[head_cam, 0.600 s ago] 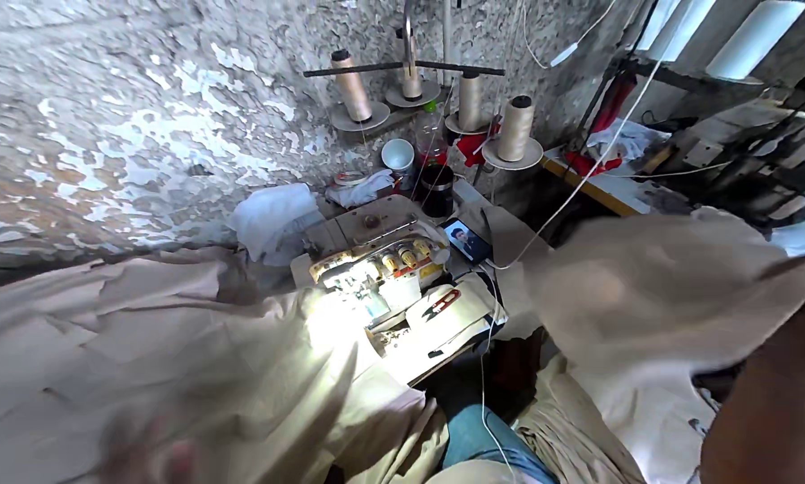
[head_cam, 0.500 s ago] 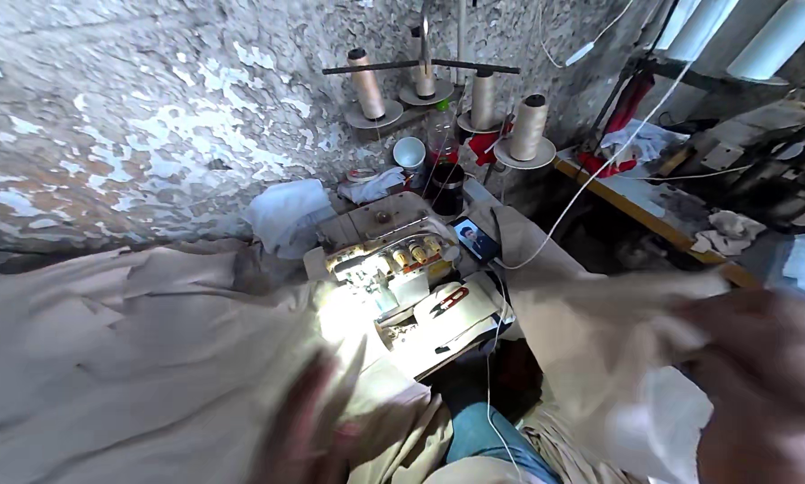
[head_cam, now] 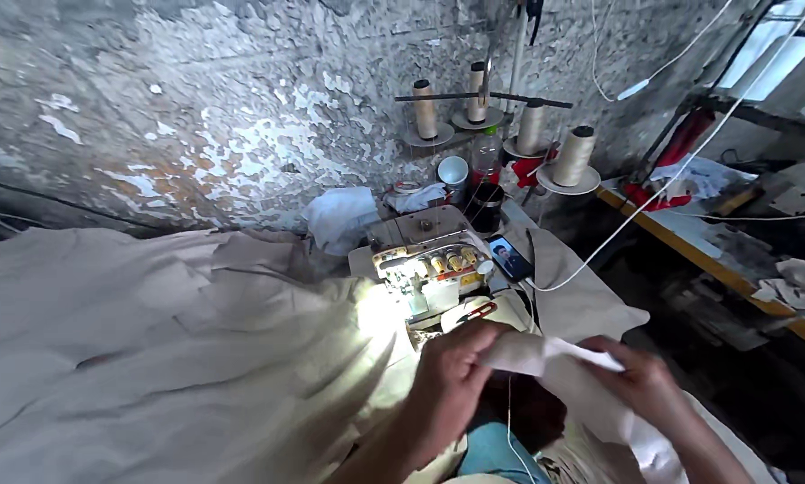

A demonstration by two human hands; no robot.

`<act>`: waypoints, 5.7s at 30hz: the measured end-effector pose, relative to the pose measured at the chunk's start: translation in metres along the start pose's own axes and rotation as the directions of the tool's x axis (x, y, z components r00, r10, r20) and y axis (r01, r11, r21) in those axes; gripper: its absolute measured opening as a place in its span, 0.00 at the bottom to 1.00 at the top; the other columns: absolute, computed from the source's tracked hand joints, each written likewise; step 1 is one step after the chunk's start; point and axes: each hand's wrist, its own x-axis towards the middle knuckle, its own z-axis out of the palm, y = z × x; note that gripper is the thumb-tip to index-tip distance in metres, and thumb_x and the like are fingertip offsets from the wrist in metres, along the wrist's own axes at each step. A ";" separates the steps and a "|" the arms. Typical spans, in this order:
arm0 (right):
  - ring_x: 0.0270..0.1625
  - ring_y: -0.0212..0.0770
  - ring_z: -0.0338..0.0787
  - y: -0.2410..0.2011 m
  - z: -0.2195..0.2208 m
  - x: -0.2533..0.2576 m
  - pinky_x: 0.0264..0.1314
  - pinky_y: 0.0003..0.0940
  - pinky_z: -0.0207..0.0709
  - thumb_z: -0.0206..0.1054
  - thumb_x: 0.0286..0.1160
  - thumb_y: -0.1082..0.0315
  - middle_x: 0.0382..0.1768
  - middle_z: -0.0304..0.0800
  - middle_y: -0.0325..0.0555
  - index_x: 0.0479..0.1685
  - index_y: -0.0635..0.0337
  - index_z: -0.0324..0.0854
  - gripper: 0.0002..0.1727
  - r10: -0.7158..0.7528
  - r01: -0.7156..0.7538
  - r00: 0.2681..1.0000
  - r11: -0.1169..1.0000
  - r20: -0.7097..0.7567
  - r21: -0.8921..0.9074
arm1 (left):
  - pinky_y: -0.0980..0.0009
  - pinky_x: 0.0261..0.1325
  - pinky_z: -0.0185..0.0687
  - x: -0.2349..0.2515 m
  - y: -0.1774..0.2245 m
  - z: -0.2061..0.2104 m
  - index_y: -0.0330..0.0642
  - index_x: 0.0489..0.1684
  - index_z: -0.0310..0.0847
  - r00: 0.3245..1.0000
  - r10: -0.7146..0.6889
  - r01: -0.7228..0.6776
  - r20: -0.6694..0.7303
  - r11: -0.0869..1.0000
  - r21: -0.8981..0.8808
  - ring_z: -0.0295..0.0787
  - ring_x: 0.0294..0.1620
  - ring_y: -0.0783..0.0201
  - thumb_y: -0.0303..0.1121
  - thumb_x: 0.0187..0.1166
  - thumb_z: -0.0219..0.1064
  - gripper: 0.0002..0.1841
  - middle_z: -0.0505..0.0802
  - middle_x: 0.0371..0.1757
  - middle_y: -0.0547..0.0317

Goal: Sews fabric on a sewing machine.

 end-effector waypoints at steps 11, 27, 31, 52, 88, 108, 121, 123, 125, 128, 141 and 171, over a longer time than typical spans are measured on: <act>0.57 0.16 0.87 -0.108 0.003 0.072 0.60 0.15 0.81 0.69 0.80 0.61 0.52 0.89 0.17 0.50 0.38 0.81 0.06 -0.410 0.359 0.907 0.643 -0.091 0.677 | 0.80 0.45 0.88 -0.043 0.028 -0.144 0.55 0.52 0.84 0.705 -0.307 0.300 -0.639 0.946 -0.123 0.90 0.40 0.81 0.29 0.90 0.49 0.14 0.94 0.45 0.80; 0.61 0.63 0.91 -0.053 0.197 0.000 0.68 0.65 0.79 0.72 0.76 0.67 0.60 0.91 0.63 0.70 0.66 0.81 0.23 -0.206 -0.167 0.591 0.914 0.780 0.369 | 0.52 0.38 0.89 -0.011 -0.099 -0.145 0.38 0.40 0.93 0.979 0.043 -0.199 0.199 0.403 0.893 0.93 0.37 0.46 0.30 0.78 0.69 0.07 0.93 0.38 0.45; 0.76 0.66 0.79 0.030 0.164 0.027 0.79 0.58 0.71 0.62 0.83 0.72 0.73 0.76 0.77 0.75 0.80 0.71 0.25 0.373 -0.434 0.890 0.870 0.262 0.235 | 0.50 0.54 0.88 -0.036 -0.173 -0.108 0.33 0.36 0.92 0.977 -0.142 -0.053 0.161 0.569 0.821 0.94 0.47 0.45 0.33 0.81 0.67 0.12 0.94 0.41 0.42; 0.44 0.43 0.88 0.057 0.171 0.095 0.34 0.36 0.82 0.53 0.88 0.77 0.70 0.74 0.57 0.85 0.61 0.56 0.27 0.823 -0.680 0.522 0.242 0.224 0.692 | 0.48 0.44 0.88 -0.053 -0.213 -0.096 0.32 0.32 0.92 0.999 0.034 -0.036 0.020 0.578 0.815 0.94 0.40 0.41 0.41 0.82 0.60 0.20 0.94 0.37 0.40; 0.42 0.23 0.91 -0.130 0.254 0.047 0.53 0.23 0.85 0.56 0.89 0.71 0.39 0.92 0.36 0.53 0.67 0.81 0.10 0.072 -0.644 0.765 0.099 0.640 0.759 | 0.59 0.28 0.84 -0.056 -0.146 -0.133 0.41 0.41 0.92 0.984 0.124 -0.169 0.129 0.406 0.898 0.91 0.28 0.50 0.37 0.84 0.62 0.13 0.91 0.30 0.48; 0.43 0.26 0.88 -0.112 0.300 0.043 0.50 0.20 0.83 0.65 0.74 0.79 0.42 0.88 0.47 0.54 0.75 0.79 0.12 0.601 -0.524 0.731 0.190 0.324 0.830 | 0.55 0.44 0.88 -0.016 -0.201 -0.110 0.39 0.35 0.96 0.990 -0.061 -0.059 0.127 0.639 0.767 0.93 0.40 0.49 0.32 0.72 0.75 0.06 0.96 0.40 0.48; 0.30 0.22 0.87 -0.088 0.288 0.031 0.39 0.18 0.82 0.64 0.77 0.77 0.26 0.88 0.36 0.41 0.68 0.81 0.02 0.465 -0.574 0.787 0.311 0.406 0.757 | 0.61 0.56 0.87 -0.025 -0.222 -0.103 0.39 0.35 0.95 0.989 -0.101 0.019 0.105 0.801 0.599 0.93 0.49 0.56 0.29 0.73 0.74 0.05 0.96 0.44 0.51; 0.28 0.21 0.86 -0.086 0.286 0.025 0.38 0.18 0.82 0.66 0.76 0.78 0.24 0.88 0.34 0.39 0.66 0.81 0.01 0.473 -0.572 0.785 0.305 0.400 0.761 | 0.60 0.55 0.88 -0.029 -0.217 -0.101 0.39 0.36 0.95 0.987 -0.122 0.035 0.102 0.791 0.611 0.94 0.48 0.55 0.30 0.74 0.73 0.06 0.95 0.43 0.50; 0.28 0.21 0.88 -0.084 0.285 0.020 0.38 0.19 0.83 0.67 0.75 0.78 0.23 0.89 0.34 0.39 0.66 0.82 0.00 0.487 -0.577 0.774 0.280 0.405 0.767 | 0.60 0.53 0.88 -0.034 -0.213 -0.098 0.40 0.37 0.96 0.987 -0.138 0.054 0.087 0.783 0.620 0.94 0.47 0.55 0.32 0.77 0.71 0.08 0.95 0.42 0.50; 0.30 0.22 0.88 -0.083 0.283 0.017 0.40 0.21 0.83 0.66 0.76 0.78 0.24 0.89 0.35 0.41 0.67 0.81 0.01 0.497 -0.610 0.749 0.258 0.439 0.749 | 0.57 0.56 0.89 -0.038 -0.210 -0.094 0.39 0.37 0.95 0.985 -0.158 0.083 0.067 0.780 0.621 0.95 0.49 0.53 0.33 0.78 0.70 0.09 0.96 0.44 0.48; 0.29 0.23 0.80 -0.067 0.280 0.022 0.38 0.21 0.77 0.66 0.79 0.72 0.25 0.82 0.35 0.36 0.66 0.83 0.06 0.365 -0.674 0.738 0.362 0.568 0.644 | 0.47 0.50 0.87 -0.035 -0.206 -0.089 0.39 0.37 0.95 0.968 -0.250 0.202 -0.014 0.746 0.635 0.95 0.47 0.49 0.31 0.76 0.71 0.07 0.96 0.44 0.48; 0.36 0.25 0.88 -0.064 0.277 0.025 0.45 0.23 0.83 0.65 0.81 0.73 0.33 0.90 0.40 0.42 0.68 0.87 0.07 0.345 -0.667 0.745 0.385 0.572 0.637 | 0.52 0.53 0.87 -0.028 -0.202 -0.081 0.40 0.36 0.94 0.984 -0.176 0.144 -0.020 0.731 0.667 0.92 0.50 0.49 0.30 0.72 0.76 0.04 0.94 0.43 0.48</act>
